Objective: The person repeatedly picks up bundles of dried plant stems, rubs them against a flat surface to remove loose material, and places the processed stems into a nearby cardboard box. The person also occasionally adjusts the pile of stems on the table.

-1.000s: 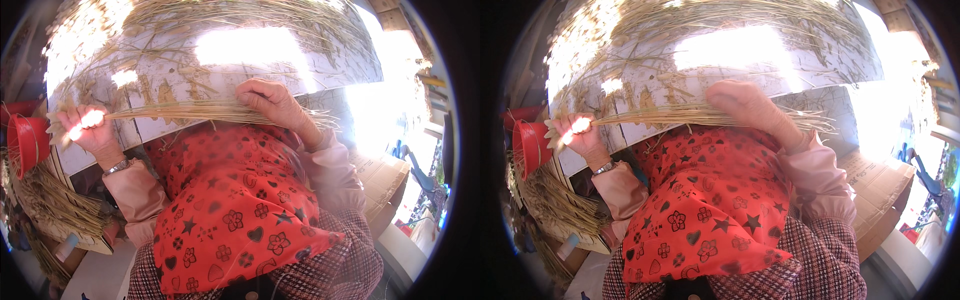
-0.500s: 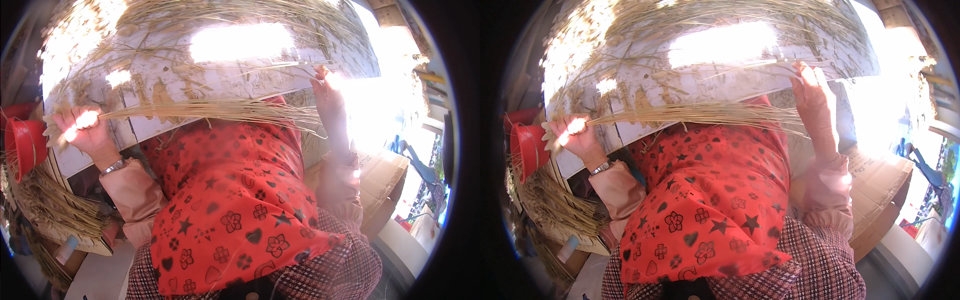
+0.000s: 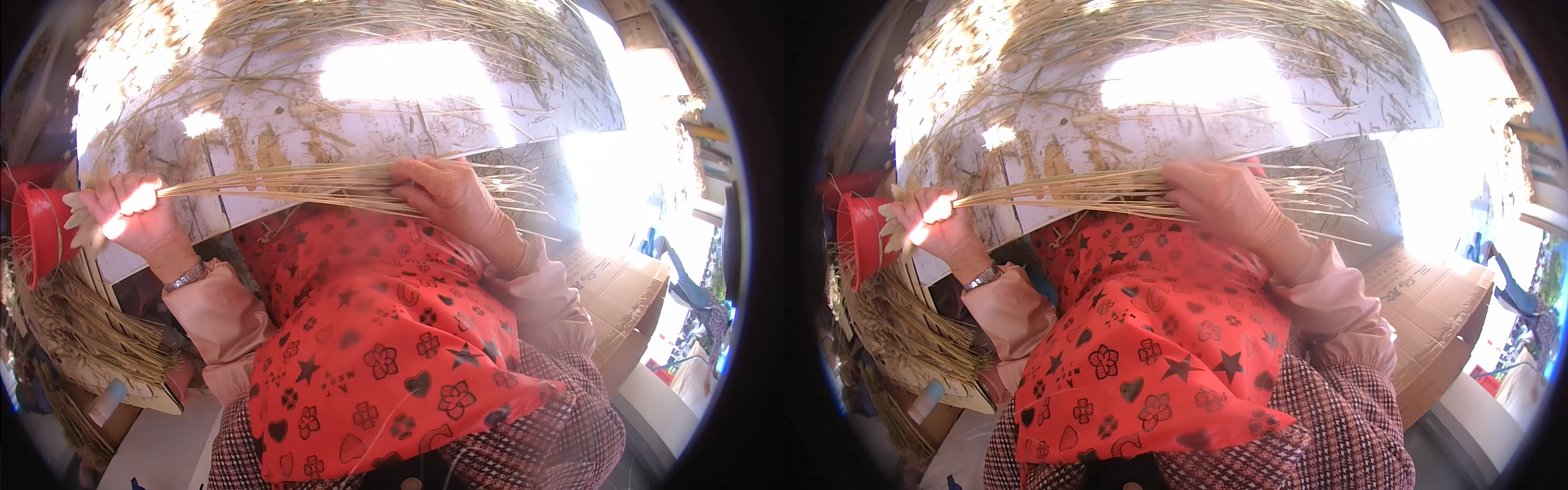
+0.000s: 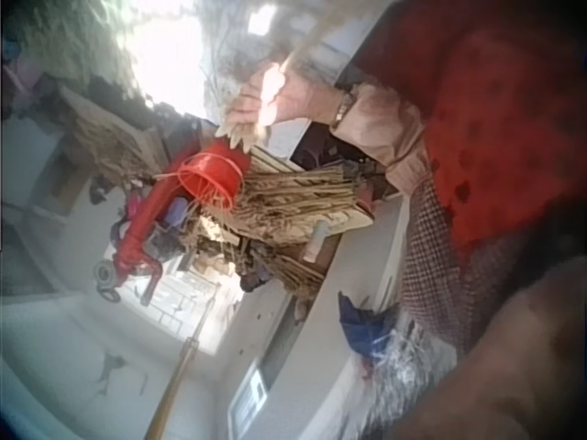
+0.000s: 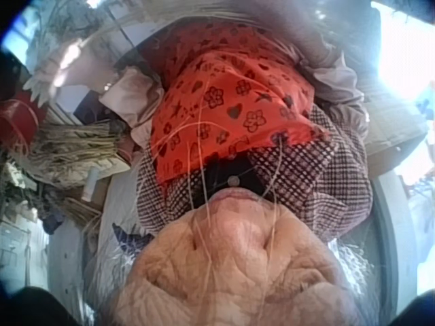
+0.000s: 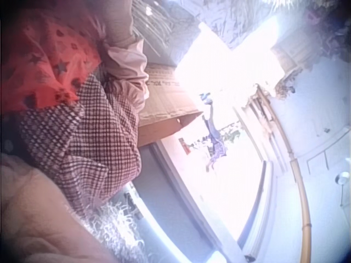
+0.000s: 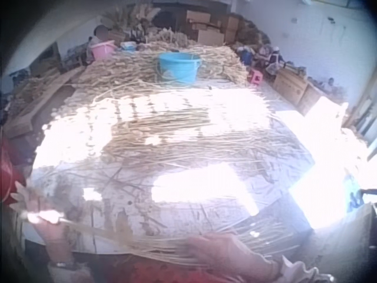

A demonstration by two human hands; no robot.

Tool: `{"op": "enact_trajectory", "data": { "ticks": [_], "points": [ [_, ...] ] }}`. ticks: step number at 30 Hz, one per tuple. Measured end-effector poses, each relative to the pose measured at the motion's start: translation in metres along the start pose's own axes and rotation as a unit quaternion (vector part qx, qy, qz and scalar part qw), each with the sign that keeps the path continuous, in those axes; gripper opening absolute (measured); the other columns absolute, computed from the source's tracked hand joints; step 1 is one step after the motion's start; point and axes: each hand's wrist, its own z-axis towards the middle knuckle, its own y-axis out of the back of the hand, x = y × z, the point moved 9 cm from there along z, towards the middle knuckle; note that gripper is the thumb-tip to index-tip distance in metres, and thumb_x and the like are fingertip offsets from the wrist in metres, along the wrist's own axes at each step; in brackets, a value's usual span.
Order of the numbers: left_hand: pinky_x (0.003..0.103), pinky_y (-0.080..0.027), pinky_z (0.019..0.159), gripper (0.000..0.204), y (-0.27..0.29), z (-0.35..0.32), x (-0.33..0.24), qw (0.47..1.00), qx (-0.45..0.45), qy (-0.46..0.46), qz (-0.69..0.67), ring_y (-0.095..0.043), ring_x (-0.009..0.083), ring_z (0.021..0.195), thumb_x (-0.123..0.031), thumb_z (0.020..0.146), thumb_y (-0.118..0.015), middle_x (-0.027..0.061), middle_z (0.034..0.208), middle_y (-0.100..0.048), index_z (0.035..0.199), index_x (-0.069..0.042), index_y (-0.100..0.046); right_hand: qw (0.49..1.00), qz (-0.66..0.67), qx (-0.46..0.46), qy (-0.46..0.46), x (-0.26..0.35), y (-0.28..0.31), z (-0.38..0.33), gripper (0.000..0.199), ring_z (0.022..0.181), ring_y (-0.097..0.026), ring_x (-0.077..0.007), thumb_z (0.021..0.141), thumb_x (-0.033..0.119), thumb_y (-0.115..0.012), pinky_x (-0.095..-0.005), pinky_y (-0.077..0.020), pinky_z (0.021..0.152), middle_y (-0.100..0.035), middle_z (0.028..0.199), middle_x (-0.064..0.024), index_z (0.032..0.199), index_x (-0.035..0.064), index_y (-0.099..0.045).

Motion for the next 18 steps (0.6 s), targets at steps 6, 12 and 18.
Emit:
{"op": "enact_trajectory", "data": {
  "ticks": [6,12,18],
  "points": [
    [0.026,-0.022,0.050,0.050,-0.014,0.000,0.000,0.998,0.051,0.014,-0.022,-0.020,0.0072,0.047,-0.043,0.099,-0.047,-0.0073,0.052,-0.023,0.058,-0.018,-0.031,1.000,-0.006,0.029,0.003,0.005,-0.001,0.003,0.029,0.080,-0.062,-0.0306,0.079,0.010,-0.065,-0.0403,-0.0494,0.070,-0.060,0.083,-0.0118,0.106,0.0068,-0.055],
    [0.025,-0.020,0.048,0.054,-0.022,-0.004,-0.012,0.998,0.059,-0.023,-0.002,-0.020,0.0074,0.047,-0.044,0.099,-0.045,-0.0075,0.051,-0.023,0.054,-0.020,-0.029,0.994,-0.070,-0.012,0.084,0.029,0.009,0.004,0.040,0.082,-0.062,-0.0266,0.077,0.012,-0.072,-0.0368,-0.0503,0.065,-0.062,0.092,-0.0091,0.113,0.0073,-0.056],
    [0.025,-0.020,0.047,0.053,-0.025,-0.005,-0.018,0.996,0.082,-0.019,0.035,-0.020,0.0072,0.046,-0.043,0.099,-0.044,-0.0080,0.050,-0.023,0.053,-0.020,-0.029,0.998,-0.039,0.052,0.009,0.014,0.004,-0.006,0.038,0.086,-0.062,-0.0333,0.079,0.014,-0.068,-0.0410,-0.0508,0.072,-0.061,0.098,-0.0133,0.114,0.0068,-0.054]
  ]
}}
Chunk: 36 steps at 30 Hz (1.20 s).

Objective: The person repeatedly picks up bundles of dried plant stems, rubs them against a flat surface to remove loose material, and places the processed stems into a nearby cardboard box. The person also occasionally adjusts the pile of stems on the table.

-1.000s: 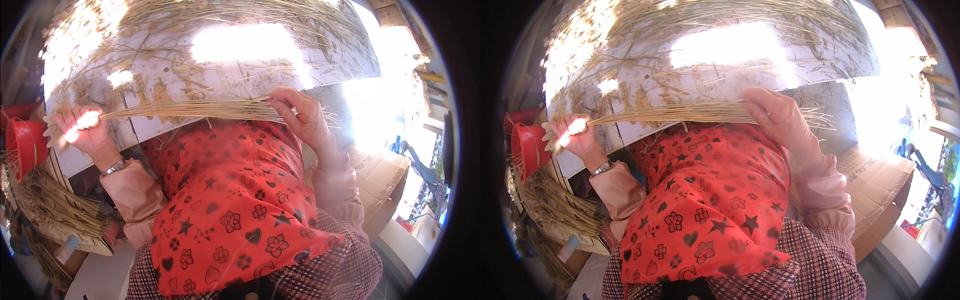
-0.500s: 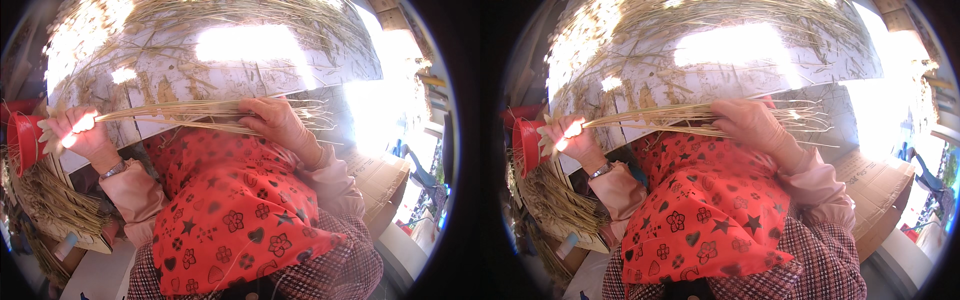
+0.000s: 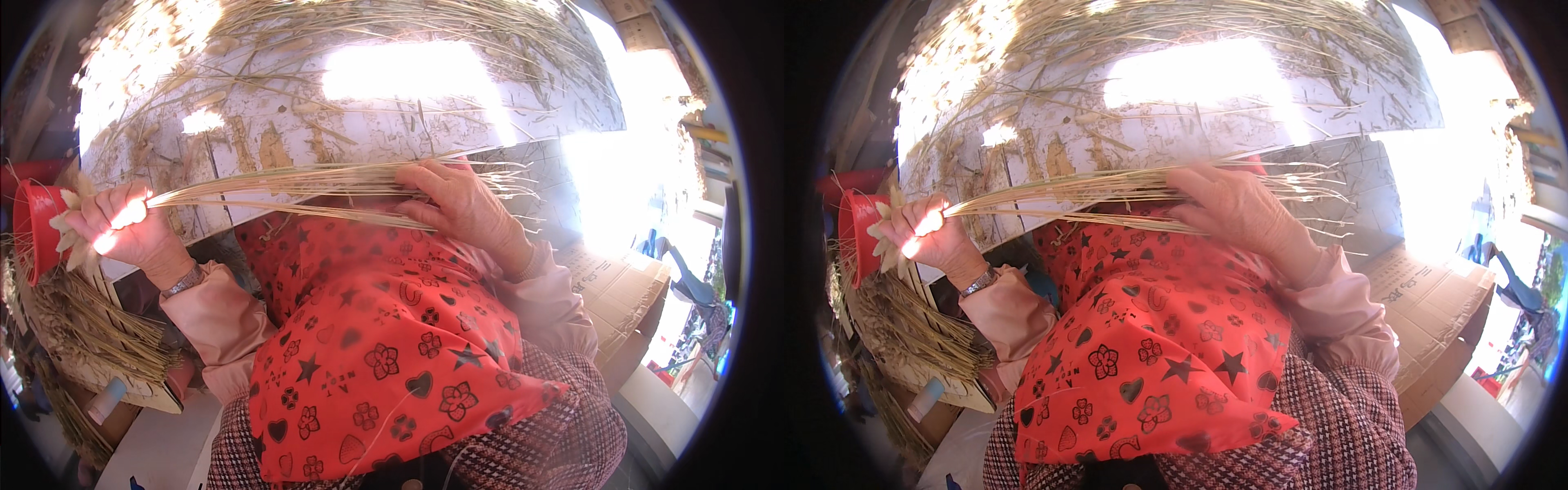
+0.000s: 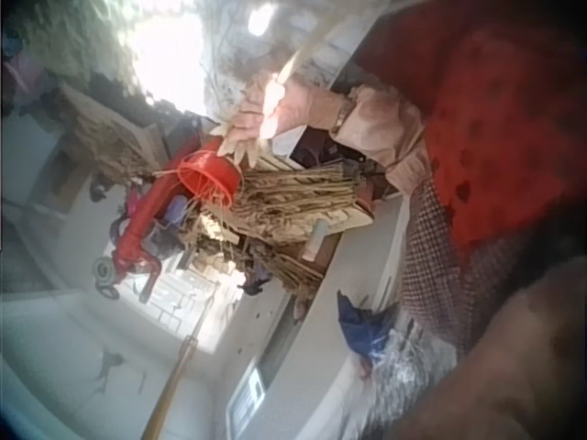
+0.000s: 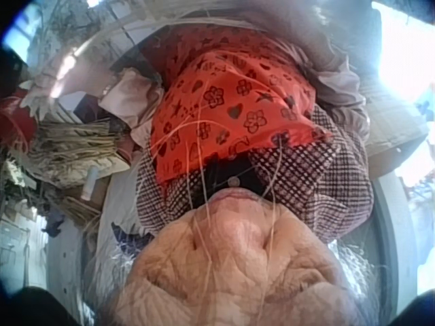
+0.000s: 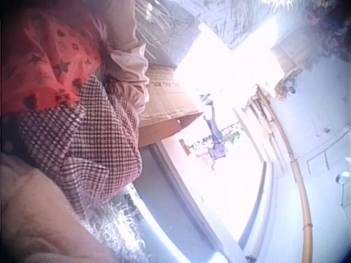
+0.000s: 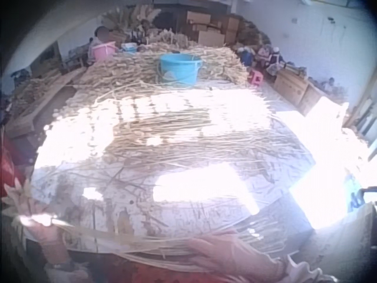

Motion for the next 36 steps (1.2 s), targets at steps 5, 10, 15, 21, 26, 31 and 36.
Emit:
{"op": "enact_trajectory", "data": {
  "ticks": [5,10,15,21,26,31,36],
  "points": [
    [0.025,-0.019,0.046,0.053,0.006,-0.002,-0.003,0.999,-0.023,-0.022,-0.044,-0.018,0.0072,0.045,-0.044,0.099,-0.043,-0.0080,0.051,-0.022,0.054,-0.020,-0.029,0.992,0.115,0.005,-0.048,-0.010,-0.009,0.000,0.038,0.083,-0.065,-0.0317,0.080,0.015,-0.070,-0.0387,-0.0517,0.072,-0.063,0.094,-0.0142,0.114,0.0059,-0.055],
    [0.025,-0.018,0.046,0.054,0.001,-0.002,0.000,1.000,-0.007,-0.016,-0.023,-0.018,0.0069,0.045,-0.044,0.099,-0.044,-0.0080,0.051,-0.022,0.054,-0.020,-0.028,0.965,0.235,0.020,-0.115,-0.014,-0.017,0.001,0.040,0.081,-0.065,-0.0249,0.080,0.013,-0.071,-0.0336,-0.0513,0.073,-0.065,0.091,-0.0124,0.116,0.0059,-0.055],
    [0.025,-0.018,0.046,0.055,0.008,-0.002,0.001,1.000,-0.026,-0.011,-0.013,-0.019,0.0065,0.046,-0.045,0.099,-0.044,-0.0075,0.051,-0.022,0.053,-0.020,-0.027,0.970,0.214,-0.092,-0.072,-0.015,-0.004,0.007,0.022,0.079,-0.062,-0.0206,0.083,0.008,-0.068,-0.0299,-0.0497,0.072,-0.064,0.089,-0.0088,0.105,0.0062,-0.064],
    [0.025,-0.020,0.044,0.047,0.038,-0.008,-0.006,0.994,-0.104,-0.030,0.034,-0.020,0.0074,0.044,-0.048,0.099,-0.044,-0.0055,0.050,-0.024,0.068,-0.013,-0.042,0.976,0.120,-0.148,-0.101,-0.048,0.014,-0.024,0.013,0.079,-0.061,-0.0229,0.086,0.004,-0.064,-0.0307,-0.0483,0.069,-0.060,0.087,-0.0088,0.099,0.0060,-0.066],
    [0.026,-0.019,0.044,0.048,0.042,-0.007,-0.001,0.996,-0.089,-0.006,0.016,-0.018,0.0088,0.044,-0.043,0.100,-0.043,-0.0051,0.051,-0.024,0.063,-0.014,-0.033,0.945,-0.175,-0.200,-0.191,-0.097,0.088,-0.071,0.010,0.071,-0.058,-0.0255,0.086,0.004,-0.064,-0.0333,-0.0474,0.063,-0.058,0.087,-0.0084,0.096,0.0047,-0.064],
    [0.026,-0.017,0.044,0.053,0.025,-0.004,0.010,0.998,-0.046,0.004,-0.039,-0.018,0.0079,0.044,-0.041,0.100,-0.043,-0.0067,0.051,-0.022,0.055,-0.019,-0.025,0.938,-0.100,-0.245,-0.226,-0.090,0.097,-0.074,0.023,0.063,-0.059,-0.0264,0.084,0.011,-0.069,-0.0339,-0.0475,0.059,-0.061,0.093,-0.0113,0.105,0.0045,-0.061],
    [0.023,-0.015,0.044,0.056,-0.029,-0.001,0.008,0.998,0.058,-0.007,-0.025,-0.020,0.0040,0.043,-0.044,0.099,-0.046,-0.0108,0.049,-0.023,0.052,-0.022,-0.026,0.969,-0.034,-0.082,-0.230,-0.065,0.042,-0.017,0.029,0.068,-0.064,-0.0321,0.087,0.032,-0.066,-0.0397,-0.0486,0.060,-0.066,0.082,-0.0154,0.097,0.0054,-0.060]
  ]
}}
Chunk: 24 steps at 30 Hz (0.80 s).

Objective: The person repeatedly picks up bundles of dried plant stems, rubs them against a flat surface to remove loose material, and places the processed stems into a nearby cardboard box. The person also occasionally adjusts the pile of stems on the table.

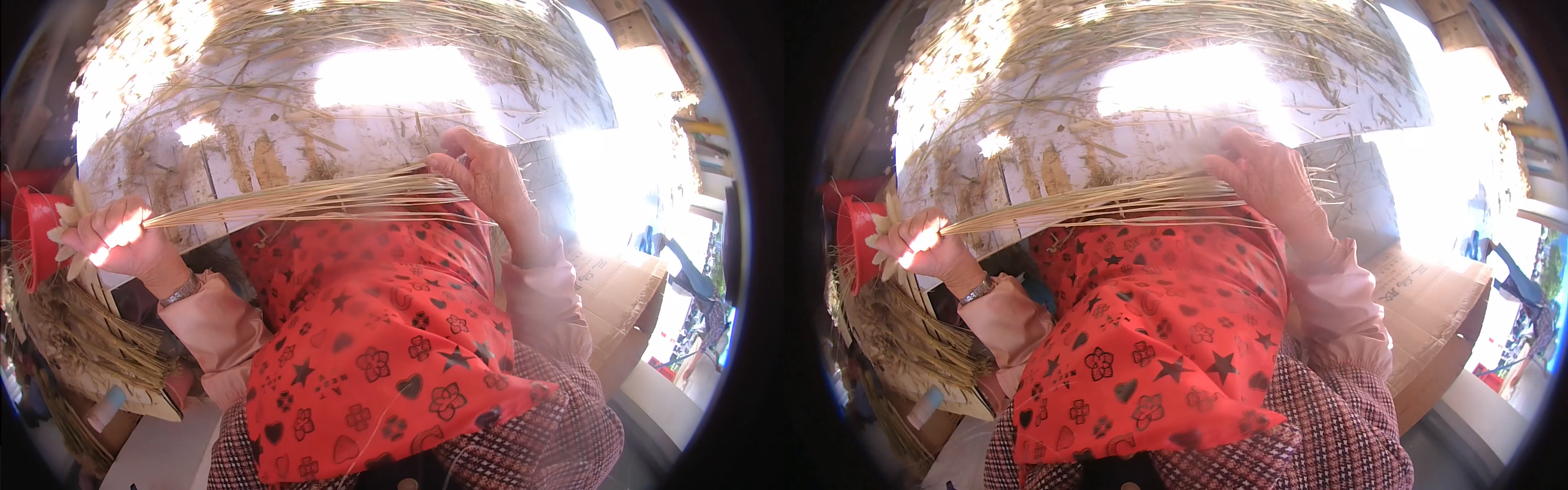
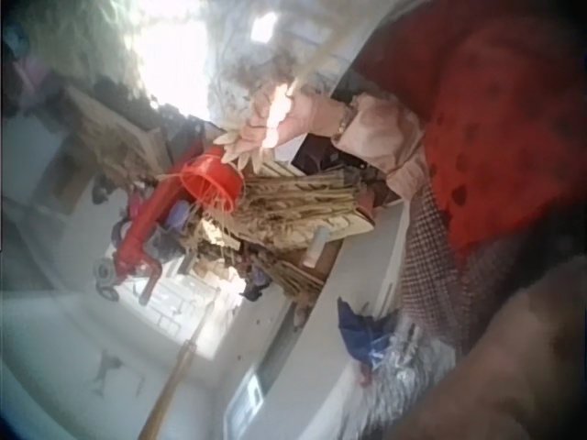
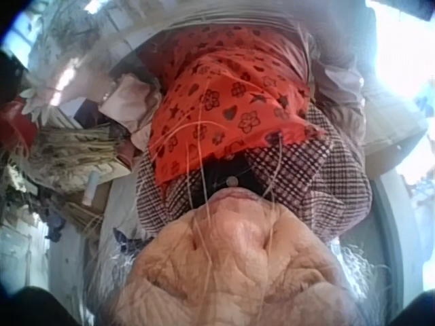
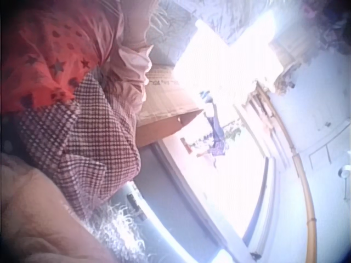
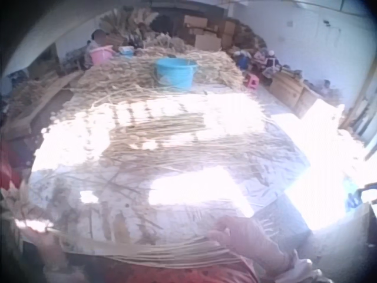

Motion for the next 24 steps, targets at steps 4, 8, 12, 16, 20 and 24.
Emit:
{"op": "enact_trajectory", "data": {
  "ticks": [4,8,12,16,20,24],
  "points": [
    [0.020,-0.008,0.042,0.060,-0.046,-0.001,-0.002,0.994,0.104,-0.004,-0.046,-0.013,0.0006,0.039,-0.049,0.098,-0.046,-0.0128,0.045,-0.016,0.048,-0.023,-0.025,0.997,-0.030,0.032,0.062,0.016,-0.017,0.009,0.025,0.072,-0.062,-0.0349,0.088,0.028,-0.064,-0.0407,-0.0484,0.064,-0.063,0.079,-0.0177,0.086,0.0033,-0.060],
    [0.020,-0.010,0.043,0.060,-0.048,-0.002,-0.009,0.995,0.096,-0.010,-0.016,-0.015,0.0011,0.039,-0.047,0.098,-0.045,-0.0122,0.045,-0.017,0.047,-0.022,-0.026,0.995,-0.102,-0.003,0.010,-0.024,0.010,-0.006,0.019,0.073,-0.061,-0.0343,0.087,0.021,-0.064,-0.0398,-0.0481,0.065,-0.061,0.079,-0.0183,0.087,0.0022,-0.060],
    [0.022,-0.020,0.048,0.057,-0.021,-0.001,-0.014,0.999,0.033,0.023,-0.003,-0.022,0.0043,0.043,-0.044,0.099,-0.043,-0.0105,0.047,-0.024,0.049,-0.021,-0.029,0.971,-0.210,-0.065,-0.092,-0.064,0.048,-0.033,0.015,0.075,-0.064,-0.0331,0.088,0.017,-0.063,-0.0389,-0.0496,0.065,-0.064,0.080,-0.0159,0.097,0.0050,-0.062],
    [0.026,-0.025,0.054,0.052,-0.003,-0.001,-0.011,0.998,0.003,0.062,0.026,-0.026,0.0071,0.047,-0.042,0.099,-0.042,-0.0087,0.051,-0.029,0.053,-0.021,-0.029,0.997,0.011,-0.059,-0.046,-0.047,0.036,-0.047,0.021,0.080,-0.066,-0.0333,0.088,0.010,-0.061,-0.0383,-0.0518,0.068,-0.067,0.089,-0.0143,0.109,0.0080,-0.061],
    [0.026,-0.026,0.053,0.051,-0.007,-0.003,-0.014,0.997,-0.001,0.050,0.052,-0.025,0.0066,0.047,-0.041,0.099,-0.042,-0.0087,0.052,-0.028,0.055,-0.022,-0.026,0.981,0.143,0.038,0.123,0.008,-0.010,-0.036,0.018,0.079,-0.066,-0.0273,0.090,0.002,-0.058,-0.0335,-0.0521,0.070,-0.067,0.089,-0.0122,0.107,0.0028,-0.060],
    [0.026,-0.025,0.051,0.050,-0.017,-0.003,-0.016,0.999,0.003,0.040,0.031,-0.021,0.0058,0.044,-0.041,0.099,-0.042,-0.0092,0.050,-0.023,0.056,-0.022,-0.024,0.981,0.068,-0.005,0.183,0.028,-0.018,-0.030,0.019,0.083,-0.066,-0.0261,0.089,0.003,-0.059,-0.0329,-0.0526,0.071,-0.065,0.093,-0.0127,0.108,0.0030,-0.060]
  ]
}}
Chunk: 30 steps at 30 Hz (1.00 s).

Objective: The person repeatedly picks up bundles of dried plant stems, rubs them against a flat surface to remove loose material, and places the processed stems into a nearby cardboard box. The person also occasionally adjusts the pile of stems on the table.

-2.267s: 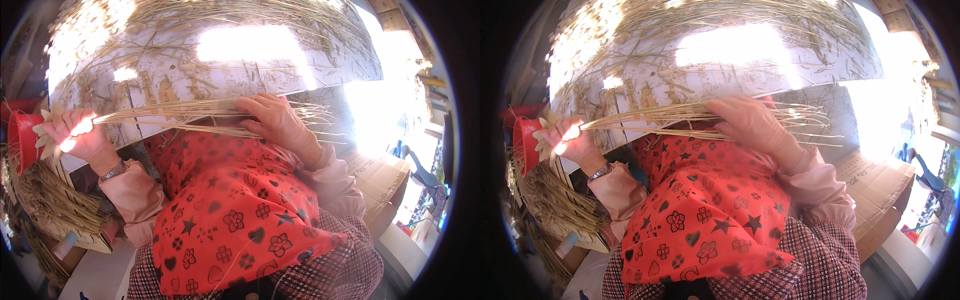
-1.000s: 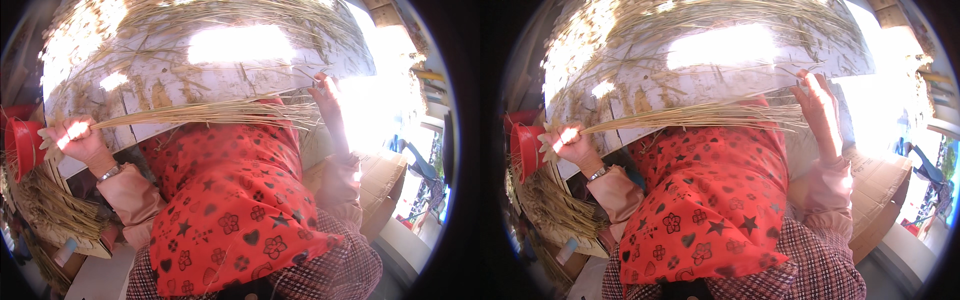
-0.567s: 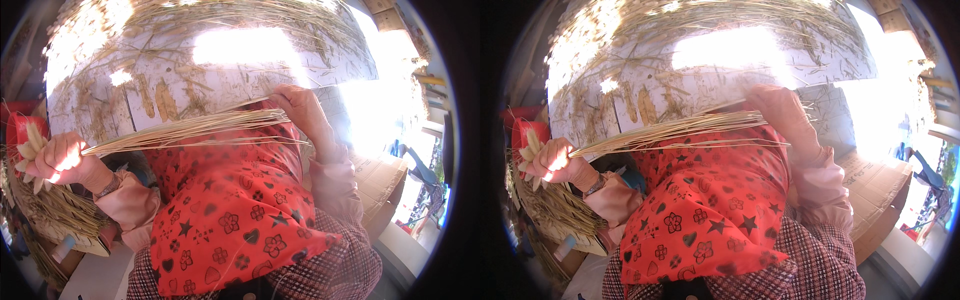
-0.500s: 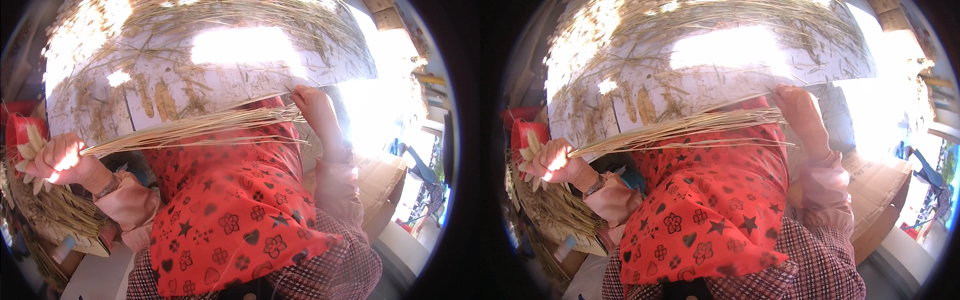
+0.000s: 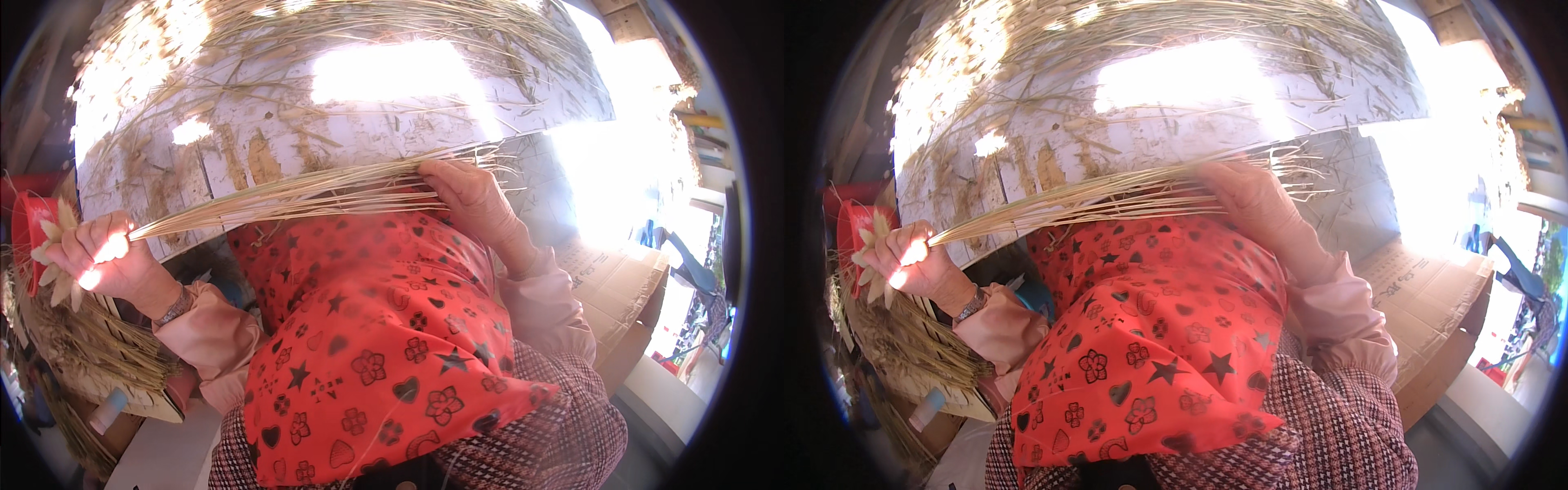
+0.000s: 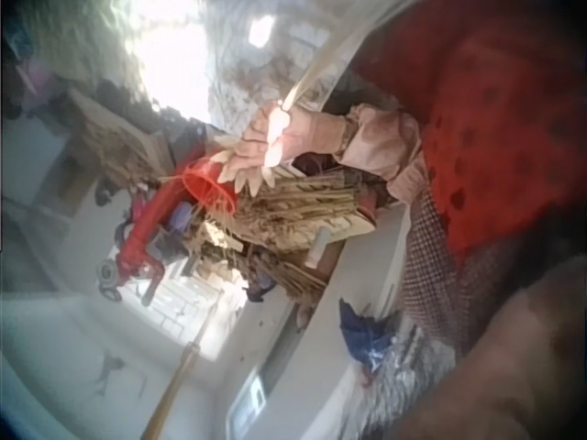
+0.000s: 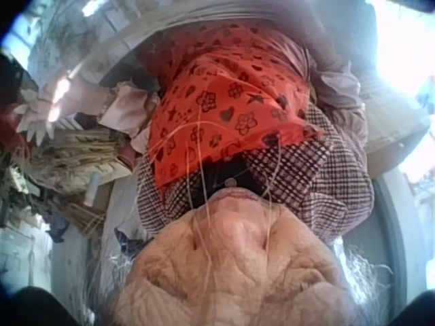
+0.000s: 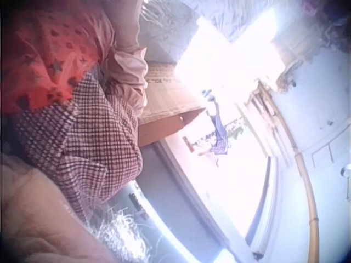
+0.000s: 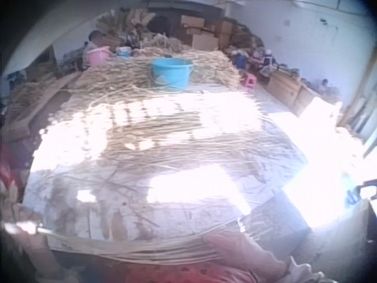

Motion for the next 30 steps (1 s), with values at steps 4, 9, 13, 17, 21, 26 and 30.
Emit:
{"op": "enact_trajectory", "data": {
  "ticks": [4,9,13,17,21,26,30],
  "points": [
    [0.026,-0.023,0.049,0.049,-0.001,0.002,0.001,1.000,-0.006,0.000,-0.008,-0.019,0.0052,0.042,-0.041,0.098,-0.043,-0.0096,0.048,-0.020,0.056,-0.023,-0.025,0.999,0.024,-0.010,-0.045,-0.005,0.000,-0.003,0.023,0.088,-0.064,-0.0302,0.089,0.006,-0.058,-0.0358,-0.0521,0.076,-0.065,0.097,-0.0119,0.111,0.0096,-0.061],
    [0.021,-0.022,0.047,0.054,0.001,0.002,-0.002,1.000,-0.005,-0.011,0.018,-0.022,0.0040,0.042,-0.042,0.100,-0.043,-0.0098,0.046,-0.028,0.052,-0.020,-0.031,0.997,0.037,-0.030,-0.066,-0.012,-0.001,-0.004,0.024,0.087,-0.063,-0.0331,0.089,0.008,-0.058,-0.0381,-0.0521,0.077,-0.064,0.099,-0.0110,0.112,0.0134,-0.061],
    [0.021,-0.023,0.047,0.056,0.004,0.002,-0.004,1.000,-0.007,-0.009,0.009,-0.023,0.0034,0.043,-0.045,0.100,-0.044,-0.0100,0.046,-0.030,0.051,-0.019,-0.035,0.997,-0.042,-0.054,-0.029,-0.008,-0.004,-0.001,0.023,0.080,-0.065,-0.0296,0.085,0.006,-0.064,-0.0345,-0.0535,0.069,-0.063,0.095,-0.0107,0.107,0.0091,-0.061],
    [0.021,-0.024,0.048,0.055,0.003,0.002,-0.003,1.000,-0.007,-0.001,0.018,-0.024,0.0040,0.043,-0.045,0.099,-0.045,-0.0095,0.046,-0.030,0.051,-0.019,-0.035,0.994,-0.101,-0.042,-0.010,0.000,-0.012,0.002,0.026,0.077,-0.065,-0.0289,0.081,0.006,-0.068,-0.0335,-0.0546,0.062,-0.063,0.097,-0.0100,0.106,0.0076,-0.060],
    [0.023,-0.024,0.050,0.054,0.003,0.001,-0.003,0.999,-0.028,-0.015,0.011,-0.023,0.0050,0.044,-0.044,0.099,-0.045,-0.0092,0.048,-0.028,0.053,-0.020,-0.032,0.987,-0.113,-0.074,0.083,0.022,-0.013,0.009,0.031,0.074,-0.066,-0.0262,0.078,0.006,-0.070,-0.0340,-0.0546,0.059,-0.062,0.096,-0.0083,0.107,0.0078,-0.059],
    [0.025,-0.025,0.051,0.052,0.002,0.000,-0.001,1.000,-0.013,0.005,0.008,-0.024,0.0062,0.047,-0.044,0.098,-0.045,-0.0087,0.050,-0.026,0.054,-0.022,-0.027,0.981,-0.163,-0.018,0.103,0.024,-0.026,0.019,0.029,0.070,-0.065,-0.0246,0.076,0.004,-0.070,-0.0326,-0.0538,0.057,-0.061,0.091,-0.0075,0.104,0.0076,-0.060],
    [0.026,-0.024,0.049,0.051,0.017,-0.003,-0.004,1.000,-0.026,0.000,0.010,-0.024,0.0073,0.047,-0.043,0.099,-0.045,-0.0071,0.050,-0.025,0.056,-0.020,-0.029,0.986,-0.112,-0.027,0.121,0.025,-0.018,0.020,0.023,0.068,-0.064,-0.0248,0.078,0.002,-0.068,-0.0321,-0.0532,0.058,-0.062,0.090,-0.0079,0.099,0.0060,-0.062]
  ]
}}
